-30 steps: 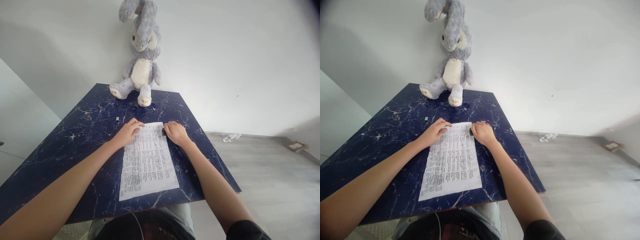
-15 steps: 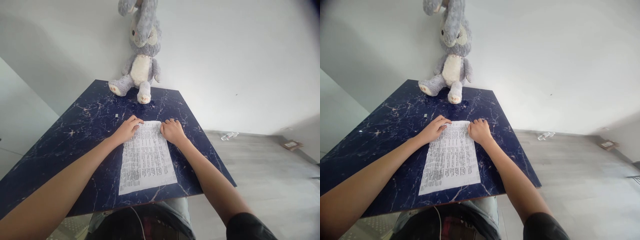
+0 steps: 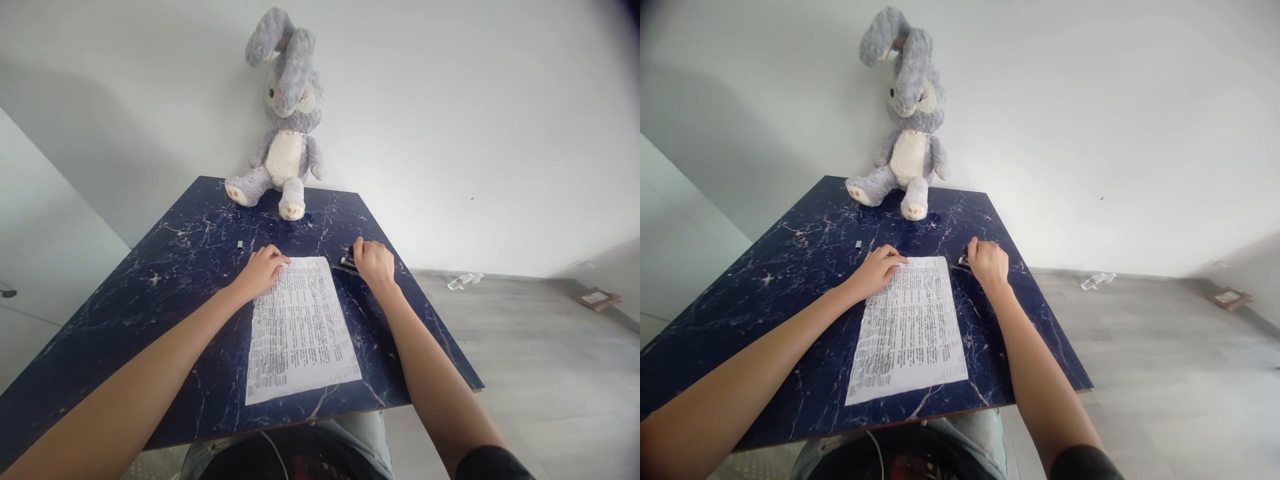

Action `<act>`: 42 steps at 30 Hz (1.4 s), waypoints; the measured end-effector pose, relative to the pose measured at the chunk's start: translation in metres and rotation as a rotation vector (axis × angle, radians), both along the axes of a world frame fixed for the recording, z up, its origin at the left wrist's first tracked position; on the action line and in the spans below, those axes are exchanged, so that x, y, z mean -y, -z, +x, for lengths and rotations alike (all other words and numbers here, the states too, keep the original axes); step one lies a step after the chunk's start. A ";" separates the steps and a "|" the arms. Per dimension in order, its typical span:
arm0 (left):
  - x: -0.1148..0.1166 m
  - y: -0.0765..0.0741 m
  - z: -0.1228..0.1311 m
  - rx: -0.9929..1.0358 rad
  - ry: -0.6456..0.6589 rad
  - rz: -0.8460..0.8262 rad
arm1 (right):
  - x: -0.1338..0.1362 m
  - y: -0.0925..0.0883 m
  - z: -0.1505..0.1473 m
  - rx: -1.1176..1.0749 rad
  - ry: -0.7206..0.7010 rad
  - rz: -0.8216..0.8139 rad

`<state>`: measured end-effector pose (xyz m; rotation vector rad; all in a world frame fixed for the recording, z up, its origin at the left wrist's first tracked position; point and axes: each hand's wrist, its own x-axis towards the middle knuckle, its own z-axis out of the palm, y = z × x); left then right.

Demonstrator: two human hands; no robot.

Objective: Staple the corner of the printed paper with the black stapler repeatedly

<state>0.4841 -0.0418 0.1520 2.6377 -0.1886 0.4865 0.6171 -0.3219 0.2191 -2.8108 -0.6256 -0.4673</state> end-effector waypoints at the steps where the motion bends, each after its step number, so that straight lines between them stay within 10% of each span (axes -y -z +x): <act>1: 0.000 -0.001 0.000 0.000 -0.006 -0.004 | -0.002 -0.003 -0.005 0.012 0.016 0.032; 13: -0.007 -0.018 -0.004 0.216 -0.268 -0.275 | -0.086 0.016 -0.094 -0.078 -0.546 -0.042; 30: -0.020 -0.010 -0.004 0.216 -0.374 -0.287 | -0.017 -0.005 -0.027 -0.465 -0.730 0.132; 42: -0.016 -0.011 -0.003 0.201 -0.327 -0.278 | -0.032 0.003 -0.046 -0.612 -1.026 0.310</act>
